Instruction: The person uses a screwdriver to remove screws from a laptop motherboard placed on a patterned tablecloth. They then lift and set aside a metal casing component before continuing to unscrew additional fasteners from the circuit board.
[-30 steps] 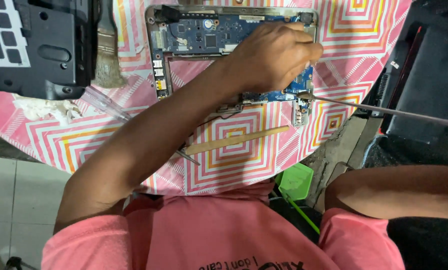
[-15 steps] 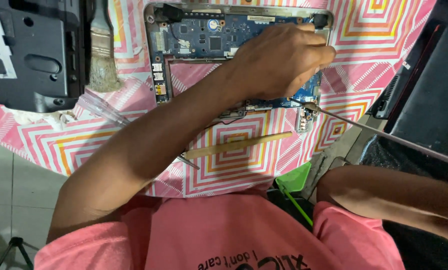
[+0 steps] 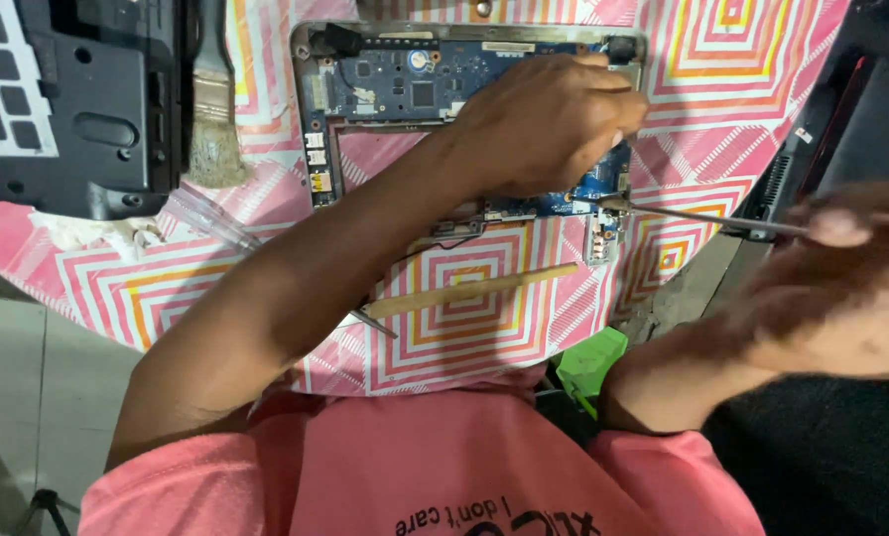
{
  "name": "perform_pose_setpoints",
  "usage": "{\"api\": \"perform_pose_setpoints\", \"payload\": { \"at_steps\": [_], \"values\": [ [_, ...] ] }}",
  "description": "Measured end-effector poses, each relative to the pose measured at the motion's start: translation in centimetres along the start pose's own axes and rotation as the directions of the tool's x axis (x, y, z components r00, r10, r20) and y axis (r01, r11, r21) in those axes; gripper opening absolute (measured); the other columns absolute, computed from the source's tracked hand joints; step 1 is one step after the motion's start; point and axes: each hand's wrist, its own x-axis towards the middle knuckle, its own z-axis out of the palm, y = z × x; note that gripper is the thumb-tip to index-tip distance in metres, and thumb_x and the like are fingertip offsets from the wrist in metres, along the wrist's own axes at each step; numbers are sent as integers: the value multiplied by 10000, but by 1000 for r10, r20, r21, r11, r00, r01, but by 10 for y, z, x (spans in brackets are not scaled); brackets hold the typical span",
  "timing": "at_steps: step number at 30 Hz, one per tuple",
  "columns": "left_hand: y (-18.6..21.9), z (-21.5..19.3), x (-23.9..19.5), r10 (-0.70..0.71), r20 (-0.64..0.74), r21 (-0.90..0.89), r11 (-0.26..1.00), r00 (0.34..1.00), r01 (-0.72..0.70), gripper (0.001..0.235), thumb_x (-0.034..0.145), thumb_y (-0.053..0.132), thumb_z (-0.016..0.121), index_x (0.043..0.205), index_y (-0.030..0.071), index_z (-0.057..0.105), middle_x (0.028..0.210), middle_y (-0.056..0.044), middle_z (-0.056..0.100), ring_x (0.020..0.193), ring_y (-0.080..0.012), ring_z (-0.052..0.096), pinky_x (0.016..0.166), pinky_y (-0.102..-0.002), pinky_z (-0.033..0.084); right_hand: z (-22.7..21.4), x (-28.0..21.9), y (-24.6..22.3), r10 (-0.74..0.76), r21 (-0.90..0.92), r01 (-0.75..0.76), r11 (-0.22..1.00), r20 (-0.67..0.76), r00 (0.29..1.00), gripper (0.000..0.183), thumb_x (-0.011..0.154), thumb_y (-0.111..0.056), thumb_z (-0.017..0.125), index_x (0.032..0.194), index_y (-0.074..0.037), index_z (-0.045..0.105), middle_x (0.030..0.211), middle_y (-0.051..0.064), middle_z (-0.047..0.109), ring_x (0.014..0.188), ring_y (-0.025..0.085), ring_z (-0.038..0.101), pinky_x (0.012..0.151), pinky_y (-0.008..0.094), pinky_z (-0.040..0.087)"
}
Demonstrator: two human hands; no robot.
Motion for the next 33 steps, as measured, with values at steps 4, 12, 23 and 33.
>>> {"api": "perform_pose_setpoints", "payload": {
  "at_steps": [4,12,23,33],
  "values": [
    [4,-8,5,-64,96,-8,998,993,65,91,889,38,588,858,99,529,790,-94,602,711,-351,563,716,-489,451,34,-27,2,266,324,-196,926,-187,946,215,1076,-212,617,1025,-38,501,890,90,529,653,139,549,567,232,543],
    [17,-16,10,-132,48,-145,980,990,138,147,896,53,541,1025,73,608,944,-115,657,872,-329,592,687,-463,437,28,-63,8,484,100,-475,874,-240,841,363,1082,-363,539,962,-27,471,754,121,517,630,211,543,628,320,439],
    [55,-67,49,-71,-17,-64,996,997,70,243,1060,171,507,1019,-10,664,929,-145,714,837,-286,691,704,-400,525,33,-84,46,748,658,-451,603,-269,607,266,1043,-302,615,963,-129,429,664,49,500,532,110,458,530,235,396],
    [85,-76,-18,-344,-69,-14,939,936,344,119,966,147,633,970,107,745,728,-95,632,669,-337,619,669,-425,521,33,-87,55,788,612,-554,564,-199,583,316,1036,-334,572,906,-50,524,620,127,606,460,117,546,415,199,412]
  ]
}}
